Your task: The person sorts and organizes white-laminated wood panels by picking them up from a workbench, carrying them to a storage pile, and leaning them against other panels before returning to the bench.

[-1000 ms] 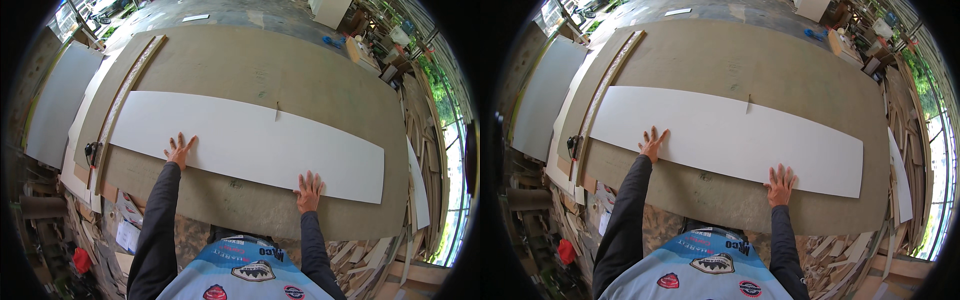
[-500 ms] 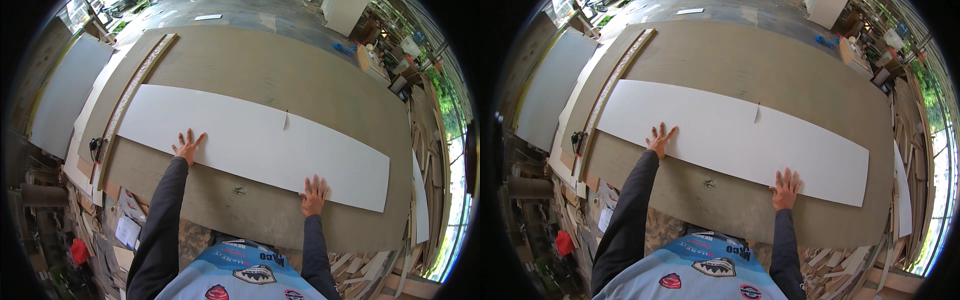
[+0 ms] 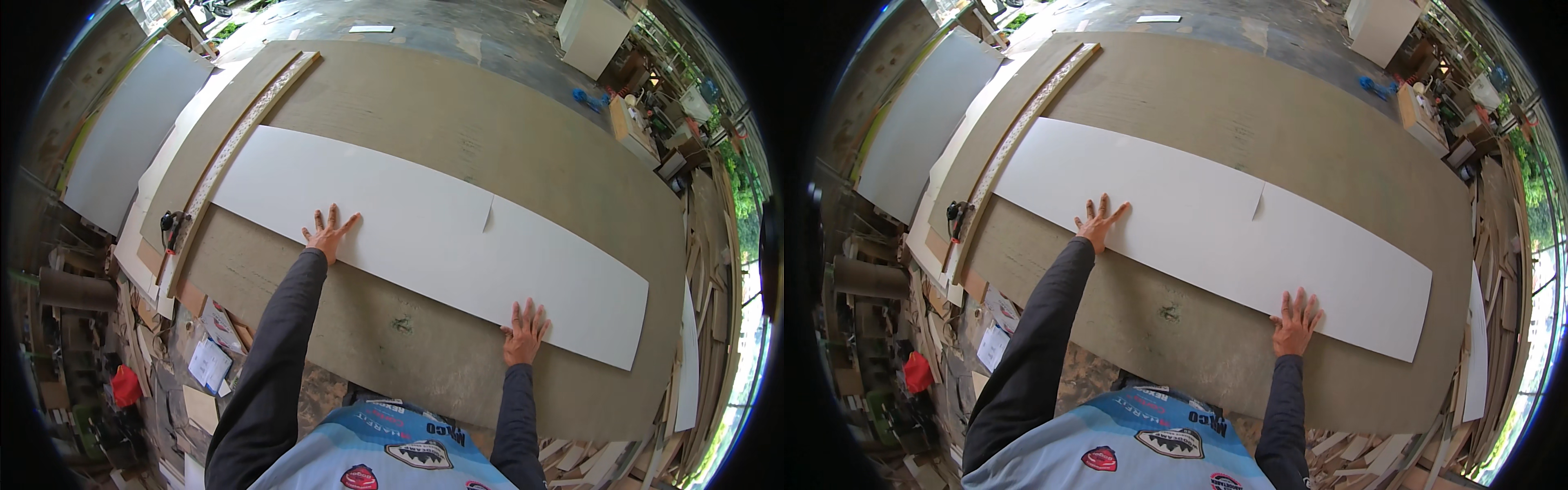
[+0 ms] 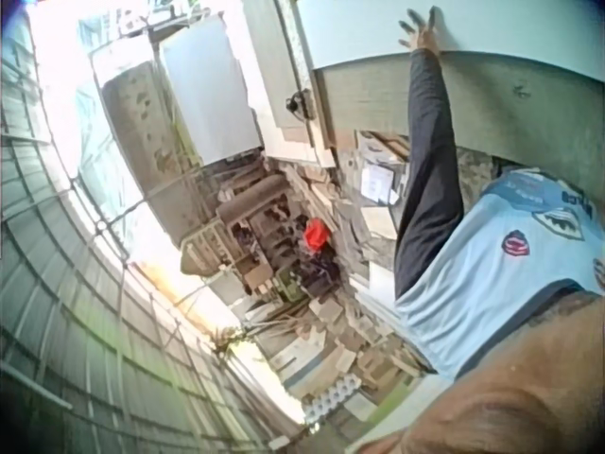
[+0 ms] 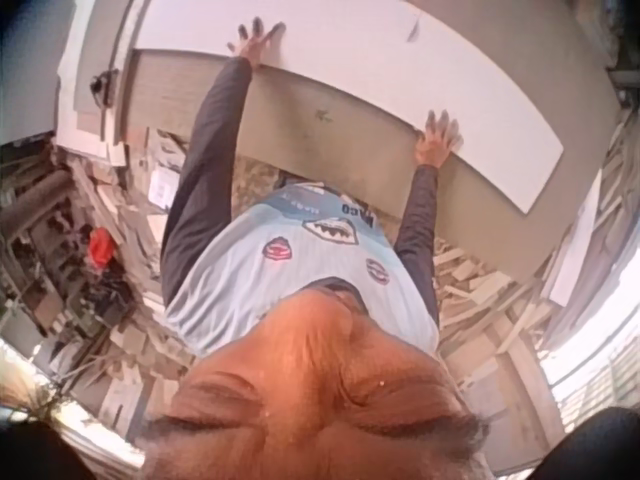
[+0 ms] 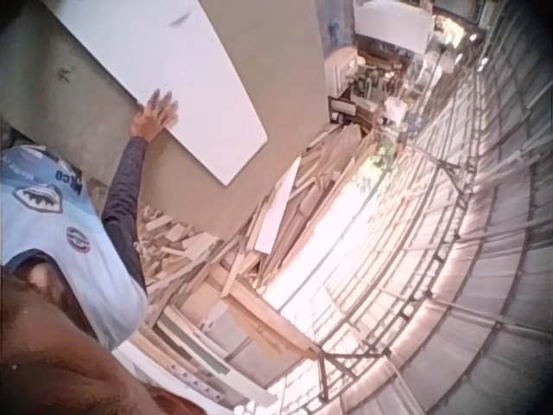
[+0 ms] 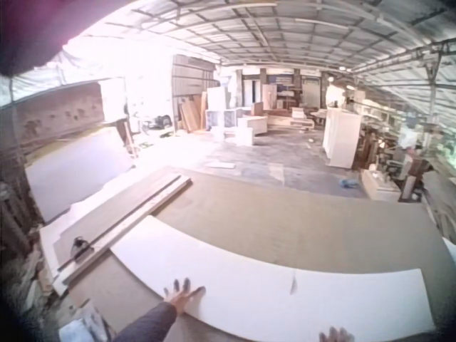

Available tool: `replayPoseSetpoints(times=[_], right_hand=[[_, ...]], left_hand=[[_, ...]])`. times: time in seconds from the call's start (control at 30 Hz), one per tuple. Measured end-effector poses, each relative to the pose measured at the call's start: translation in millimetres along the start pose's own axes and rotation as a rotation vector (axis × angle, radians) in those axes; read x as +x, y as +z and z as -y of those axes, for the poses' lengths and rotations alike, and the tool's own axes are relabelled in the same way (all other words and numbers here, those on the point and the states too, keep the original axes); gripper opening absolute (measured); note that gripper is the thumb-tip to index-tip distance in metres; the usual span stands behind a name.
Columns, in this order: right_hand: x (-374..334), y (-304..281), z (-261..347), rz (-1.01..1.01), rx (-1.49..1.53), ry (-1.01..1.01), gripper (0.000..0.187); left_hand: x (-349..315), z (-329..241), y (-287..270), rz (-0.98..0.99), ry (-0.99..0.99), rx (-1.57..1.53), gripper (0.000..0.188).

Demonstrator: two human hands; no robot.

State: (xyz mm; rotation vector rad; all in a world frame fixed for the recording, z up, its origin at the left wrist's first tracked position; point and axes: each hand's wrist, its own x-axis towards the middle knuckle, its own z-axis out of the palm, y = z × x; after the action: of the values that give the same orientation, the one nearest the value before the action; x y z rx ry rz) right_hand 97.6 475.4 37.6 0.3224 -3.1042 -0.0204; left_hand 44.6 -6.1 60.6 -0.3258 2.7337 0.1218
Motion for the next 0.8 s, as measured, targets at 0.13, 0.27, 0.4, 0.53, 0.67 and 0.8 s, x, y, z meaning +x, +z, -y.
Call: replayPoseSetpoints(times=[0.13, 0.27, 0.4, 0.53, 0.67, 0.8], right_hand=[[4.7, 9.3, -6.7, -0.033, -0.003, -0.012, 0.06], [10.0, 6.8, -7.2, -0.027, 0.017, -0.014, 0.059], [15.5, 7.2, -8.5, -0.055, 0.038, -0.015, 0.059], [21.7, 4.8, -9.1, -0.059, 0.029, -0.019, 0.059], [26.8, 2.4, -10.4, -0.031, 0.033, -0.019, 0.061], [30.5, 3.8, -12.9, -0.023, 0.041, -0.021, 0.065]], left_hand=[[6.8, -1.5, -0.4, -0.013, -0.007, 0.011, 0.115], [10.3, -4.0, -5.6, 0.004, -0.009, 0.002, 0.115], [13.3, -6.5, -8.0, 0.003, -0.003, -0.002, 0.115], [22.3, -5.7, -8.5, 0.013, -0.01, 0.013, 0.116], [27.1, -5.7, -10.3, 0.008, -0.001, 0.017, 0.114], [30.6, -7.5, -12.9, 0.008, -0.001, 0.015, 0.114]])
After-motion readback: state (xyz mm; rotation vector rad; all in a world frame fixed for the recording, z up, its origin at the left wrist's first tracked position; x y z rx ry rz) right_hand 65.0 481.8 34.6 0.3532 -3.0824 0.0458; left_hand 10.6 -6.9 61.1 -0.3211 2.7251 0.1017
